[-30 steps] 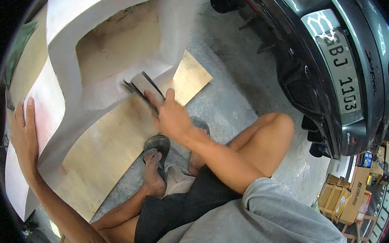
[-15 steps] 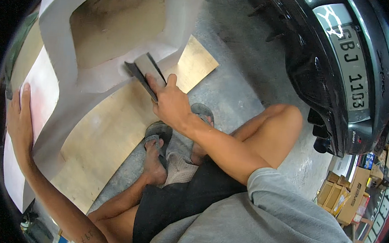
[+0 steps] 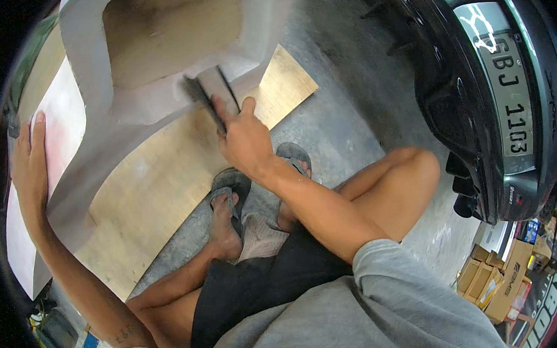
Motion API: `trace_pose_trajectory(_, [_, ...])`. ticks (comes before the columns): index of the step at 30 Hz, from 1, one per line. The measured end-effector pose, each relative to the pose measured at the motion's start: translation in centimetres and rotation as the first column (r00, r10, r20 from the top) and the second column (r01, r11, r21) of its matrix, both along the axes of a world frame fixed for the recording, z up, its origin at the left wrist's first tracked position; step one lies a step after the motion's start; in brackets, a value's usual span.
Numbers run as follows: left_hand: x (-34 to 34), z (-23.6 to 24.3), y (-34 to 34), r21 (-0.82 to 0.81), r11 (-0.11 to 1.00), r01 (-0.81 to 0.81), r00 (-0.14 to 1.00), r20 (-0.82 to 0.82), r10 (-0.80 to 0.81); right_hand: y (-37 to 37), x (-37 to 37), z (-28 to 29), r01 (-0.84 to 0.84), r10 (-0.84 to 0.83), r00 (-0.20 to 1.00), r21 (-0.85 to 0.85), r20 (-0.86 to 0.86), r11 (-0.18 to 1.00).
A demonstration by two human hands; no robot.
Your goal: Sanding the interior surface of a large white automotive body component using a sanding block.
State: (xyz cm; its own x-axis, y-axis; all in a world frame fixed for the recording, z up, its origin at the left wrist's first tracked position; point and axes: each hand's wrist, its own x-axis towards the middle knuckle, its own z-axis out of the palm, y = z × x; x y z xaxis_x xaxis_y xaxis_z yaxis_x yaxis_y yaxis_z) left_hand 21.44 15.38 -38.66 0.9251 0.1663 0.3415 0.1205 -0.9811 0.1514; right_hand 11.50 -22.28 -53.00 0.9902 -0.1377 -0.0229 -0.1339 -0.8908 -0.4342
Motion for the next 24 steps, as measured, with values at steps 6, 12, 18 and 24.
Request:
trace_pose_trajectory(6, [0.2, -0.3, -0.8, 0.026, 1.000, 0.004, 1.000, 0.021, -0.004, -0.3, 1.8, 0.7, 0.148, -0.148, 0.989, -0.022, 0.003, 0.989])
trace_pose_trajectory(12, [-0.2, 0.0, -1.4, 0.112, 0.993, -0.032, 0.996, -0.081, 0.042, -2.5, 2.7, 2.6, 0.041, -0.042, 0.996, -0.019, -0.073, 0.999])
trace_pose_trajectory(18, [-1.4, 1.1, -2.3, 0.083, 0.993, -0.088, 0.987, -0.124, 0.098, 0.2, 2.4, 3.0, -0.117, 0.114, 0.991, -0.058, -0.064, 0.991])
trace_pose_trajectory(24, [-1.5, 1.6, -2.6, 0.105, 0.991, -0.080, 0.987, -0.128, 0.093, 1.8, 2.1, 1.1, -0.084, 0.085, 0.996, -0.078, 0.006, 0.993])
